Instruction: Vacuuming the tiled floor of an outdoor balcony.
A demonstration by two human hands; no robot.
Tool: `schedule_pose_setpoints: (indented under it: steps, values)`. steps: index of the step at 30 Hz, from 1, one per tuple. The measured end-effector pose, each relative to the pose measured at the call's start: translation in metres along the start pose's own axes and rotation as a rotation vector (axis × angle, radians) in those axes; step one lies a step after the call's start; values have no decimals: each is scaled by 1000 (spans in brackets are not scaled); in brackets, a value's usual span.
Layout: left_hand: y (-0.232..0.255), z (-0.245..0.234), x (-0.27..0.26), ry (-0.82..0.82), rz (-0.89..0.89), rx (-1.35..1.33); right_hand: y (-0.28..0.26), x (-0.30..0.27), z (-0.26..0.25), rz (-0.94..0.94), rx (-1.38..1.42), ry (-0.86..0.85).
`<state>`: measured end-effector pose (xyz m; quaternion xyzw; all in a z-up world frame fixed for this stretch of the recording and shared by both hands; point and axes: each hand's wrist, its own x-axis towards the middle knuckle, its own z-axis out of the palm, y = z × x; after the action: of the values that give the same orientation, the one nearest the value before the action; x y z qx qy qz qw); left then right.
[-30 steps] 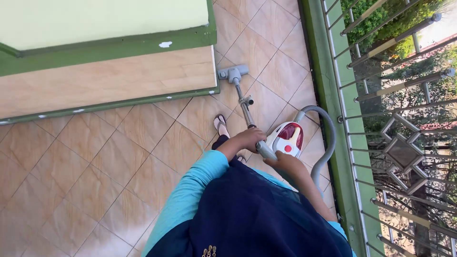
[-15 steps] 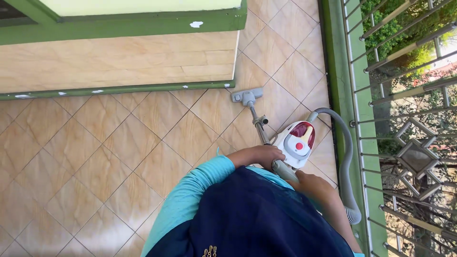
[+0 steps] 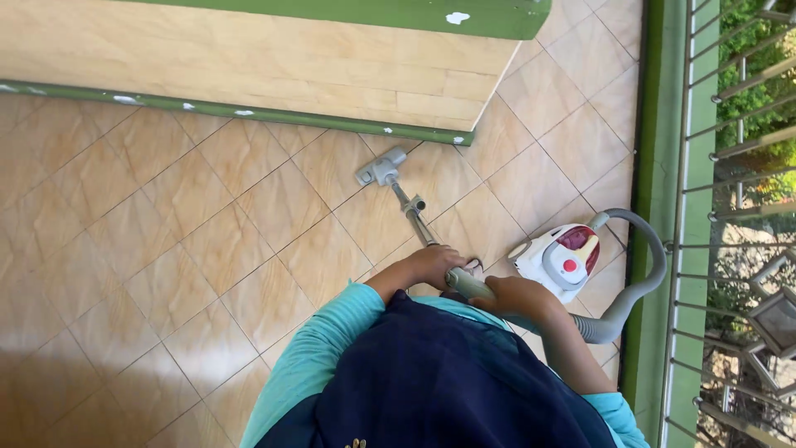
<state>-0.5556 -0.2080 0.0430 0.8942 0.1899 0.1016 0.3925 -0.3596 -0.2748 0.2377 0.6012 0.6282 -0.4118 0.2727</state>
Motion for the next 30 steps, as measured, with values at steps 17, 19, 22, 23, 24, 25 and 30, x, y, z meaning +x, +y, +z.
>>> schedule_pose_setpoints:
  steps: [17,19,22,23,24,25,30]
  values:
    - [-35,59,-84,-2,-23,-80,-57,4,109,43,168,185]
    - [-15,71,-62,-11,29,-104,-46,-29,108,121,195,176]
    - [20,94,-41,-22,166,-171,-26,-67,126,244,295,99]
    - [33,100,-36,-52,181,-211,-17,-75,137,275,290,96]
    - [48,107,-30,-84,197,-252,-6,-85,148,310,287,94]
    - [53,115,-23,-95,213,-249,2,-89,157,321,300,104]
    - [66,190,7,-129,303,-144,28,-122,205,385,381,159]
